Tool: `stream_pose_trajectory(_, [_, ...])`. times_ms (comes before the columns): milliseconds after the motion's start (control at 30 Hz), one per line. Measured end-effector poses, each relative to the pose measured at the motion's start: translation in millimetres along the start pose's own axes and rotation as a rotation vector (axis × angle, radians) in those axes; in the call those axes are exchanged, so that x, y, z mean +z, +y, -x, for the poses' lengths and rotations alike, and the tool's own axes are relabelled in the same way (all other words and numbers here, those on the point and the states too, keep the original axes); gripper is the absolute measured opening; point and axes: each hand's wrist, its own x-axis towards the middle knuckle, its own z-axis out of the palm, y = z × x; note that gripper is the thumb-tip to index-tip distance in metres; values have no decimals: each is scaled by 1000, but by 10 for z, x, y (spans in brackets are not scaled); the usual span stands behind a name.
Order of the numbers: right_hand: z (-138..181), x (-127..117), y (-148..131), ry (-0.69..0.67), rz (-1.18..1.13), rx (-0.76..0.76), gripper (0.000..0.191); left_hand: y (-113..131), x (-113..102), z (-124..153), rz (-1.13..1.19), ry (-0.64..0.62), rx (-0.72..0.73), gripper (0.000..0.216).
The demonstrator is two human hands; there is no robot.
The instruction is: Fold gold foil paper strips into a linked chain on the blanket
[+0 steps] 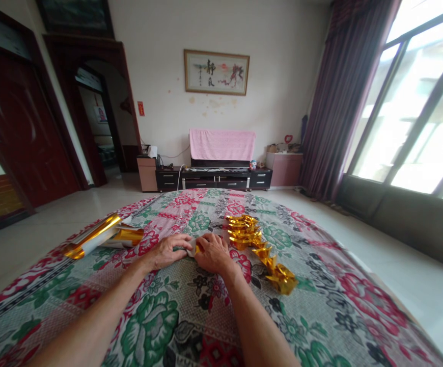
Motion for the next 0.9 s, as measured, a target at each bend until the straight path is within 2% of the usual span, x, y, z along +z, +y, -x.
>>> stream_pose_trajectory(200, [2, -11, -8, -10, 10, 1, 28, 12, 7, -4, 14, -3, -16, 27])
stream_pose_trajectory(367, [14, -39, -27, -18, 15, 5, 28, 35, -12, -10, 38, -7, 22, 20])
stream_pose_trajectory(600, [14, -64, -40, -37, 23, 5, 30, -34, 11, -25, -43, -60, 72, 16])
stream_pose_trajectory(900, [19, -103, -70, -72, 22, 17, 31, -62, 137, -64, -41, 106, 103, 10])
